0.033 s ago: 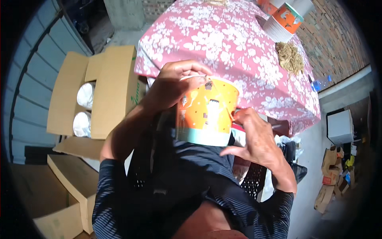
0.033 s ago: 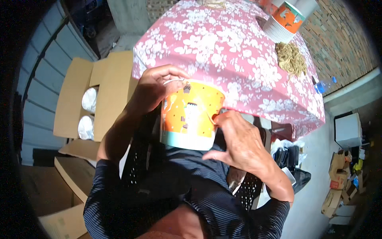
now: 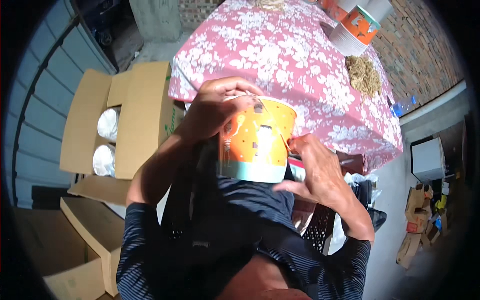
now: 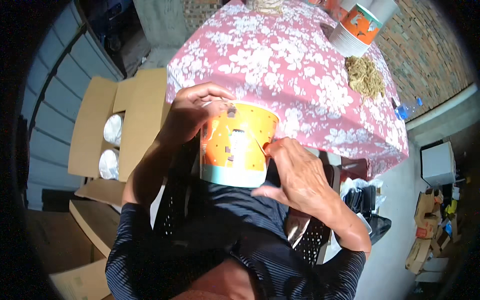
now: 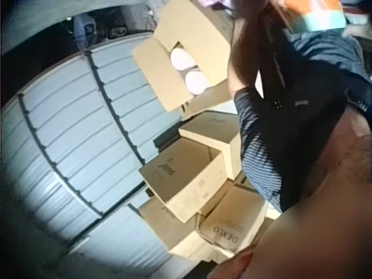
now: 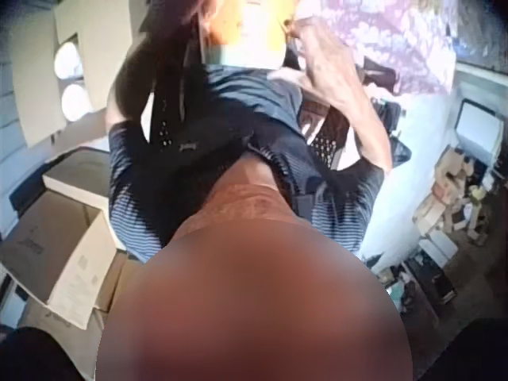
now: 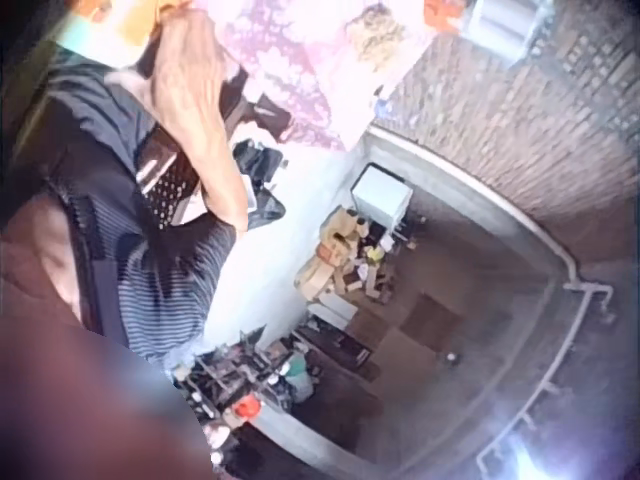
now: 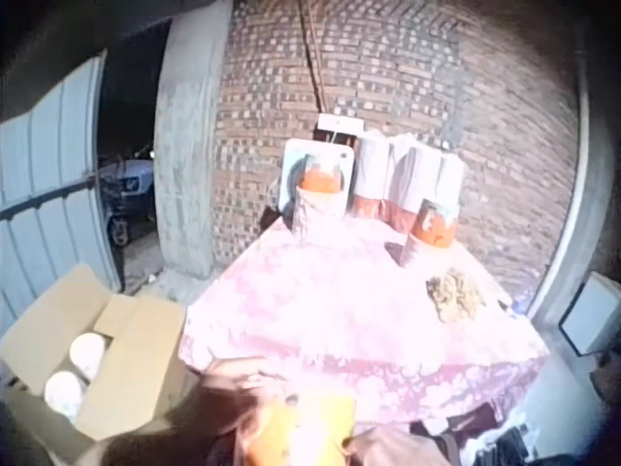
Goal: Manually assembling paper bowls by threading components using a needle and string.
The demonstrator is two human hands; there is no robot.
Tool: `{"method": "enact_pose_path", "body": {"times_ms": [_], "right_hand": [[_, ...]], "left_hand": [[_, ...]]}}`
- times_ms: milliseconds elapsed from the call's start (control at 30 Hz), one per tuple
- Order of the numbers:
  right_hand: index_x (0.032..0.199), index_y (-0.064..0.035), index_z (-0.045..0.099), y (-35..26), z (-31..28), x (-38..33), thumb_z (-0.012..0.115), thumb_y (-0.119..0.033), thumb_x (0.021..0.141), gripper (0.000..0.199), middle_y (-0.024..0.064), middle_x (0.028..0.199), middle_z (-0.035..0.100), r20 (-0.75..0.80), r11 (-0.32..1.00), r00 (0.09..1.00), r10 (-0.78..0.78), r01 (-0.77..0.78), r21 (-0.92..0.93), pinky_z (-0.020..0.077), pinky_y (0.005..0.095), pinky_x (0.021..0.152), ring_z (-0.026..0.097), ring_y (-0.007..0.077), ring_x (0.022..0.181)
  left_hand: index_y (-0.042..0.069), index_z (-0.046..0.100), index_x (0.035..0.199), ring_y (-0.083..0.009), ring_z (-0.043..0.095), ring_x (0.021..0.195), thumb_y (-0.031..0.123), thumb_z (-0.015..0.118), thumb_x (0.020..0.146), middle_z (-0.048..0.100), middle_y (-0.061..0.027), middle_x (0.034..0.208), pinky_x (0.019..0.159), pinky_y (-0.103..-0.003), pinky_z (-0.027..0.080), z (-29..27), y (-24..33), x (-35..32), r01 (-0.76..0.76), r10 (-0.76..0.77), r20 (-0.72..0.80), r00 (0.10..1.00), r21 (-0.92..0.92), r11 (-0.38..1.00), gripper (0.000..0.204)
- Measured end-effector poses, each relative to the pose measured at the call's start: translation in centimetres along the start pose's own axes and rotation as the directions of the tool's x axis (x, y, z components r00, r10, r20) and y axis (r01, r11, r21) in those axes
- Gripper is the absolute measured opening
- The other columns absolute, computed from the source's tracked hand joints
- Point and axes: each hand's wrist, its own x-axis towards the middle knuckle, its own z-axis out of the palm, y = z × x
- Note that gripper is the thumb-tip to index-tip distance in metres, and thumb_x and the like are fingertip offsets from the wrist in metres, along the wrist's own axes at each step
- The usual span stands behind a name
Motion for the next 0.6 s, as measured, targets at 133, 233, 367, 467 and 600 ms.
{"method": "enact_pose_path", "body": {"times_ms": [133, 233, 367, 467, 600], "right_hand": [[0.113, -0.0021, 0.055, 4.4, -1.1, 5.0, 0.087, -0.024, 0.081, 0.051, 0.0159, 0.096, 0.06, -0.125, 0.998, 0.992, -0.031, 0.037, 0.046, 0.0542, 0.0403, 0.07, 0.066, 0.0329, 0.085], [0.102, -0.0036, 0.057, 9.3, -3.5, 10.4, 0.088, -0.022, 0.085, 0.04, 0.0059, 0.091, 0.063, -0.191, 0.913, 0.972, 0.138, -0.05, 0.405, 0.0552, 0.0334, 0.072, 0.063, 0.0158, 0.081], [0.099, -0.0034, 0.061, 17.7, -7.7, 21.2, 0.076, -0.023, 0.096, 0.025, -0.0005, 0.082, 0.061, -0.38, 0.862, 0.889, 0.255, -0.032, 0.505, 0.0509, 0.0255, 0.065, 0.06, 0.0072, 0.075], [0.097, -0.0018, 0.067, 23.5, -12.0, 29.4, 0.066, -0.04, 0.101, 0.038, 0.005, 0.079, 0.066, -0.457, 0.823, 0.822, 0.34, -0.025, 0.567, 0.0543, 0.0245, 0.064, 0.062, 0.0093, 0.069], [0.087, -0.0013, 0.065, 35.7, -18.9, 40.8, 0.067, -0.042, 0.102, 0.043, 0.0088, 0.074, 0.064, -0.392, 0.544, 0.821, 0.415, 0.121, 0.83, 0.0598, 0.0355, 0.079, 0.068, 0.018, 0.078]], "left_hand": [[-0.005, 0.067, 0.121, -0.0133, 0.068, 0.098, 0.017, 0.066, 0.102, 0.072, -0.0085, 0.108, 0.091, -0.029, 0.054, -3.3, 2.9, 3.8, 0.018, -0.03, -0.125, 0.992, -0.1, 0.995, 0.029], [-0.004, 0.061, 0.131, -0.0139, 0.064, 0.109, 0.016, 0.065, 0.103, 0.069, -0.0103, 0.118, 0.099, -0.029, 0.05, -5.8, 1.5, 8.4, -0.29, 0.251, -0.363, 0.897, -0.055, 0.955, 0.034], [-0.002, 0.058, 0.133, -0.0173, 0.064, 0.118, 0.01, 0.061, 0.103, 0.068, -0.0112, 0.124, 0.103, -0.029, 0.049, -9.0, -4.6, 11.5, -0.293, 0.328, -0.503, 0.8, 0.149, 0.944, 0.032], [0.0, 0.062, 0.126, -0.0203, 0.069, 0.106, 0.009, 0.063, 0.1, 0.071, -0.0146, 0.116, 0.091, -0.032, 0.055, -8.9, -7.8, 12.1, -0.101, 0.327, -0.441, 0.836, 0.463, 0.881, 0.027], [0.001, 0.062, 0.118, -0.033, 0.069, 0.101, 0.002, 0.067, 0.094, 0.07, -0.0164, 0.112, 0.089, -0.043, 0.055, -7.8, -7.2, 14.1, 0.146, 0.118, -0.315, 0.942, 0.699, 0.7, 0.025]]}}
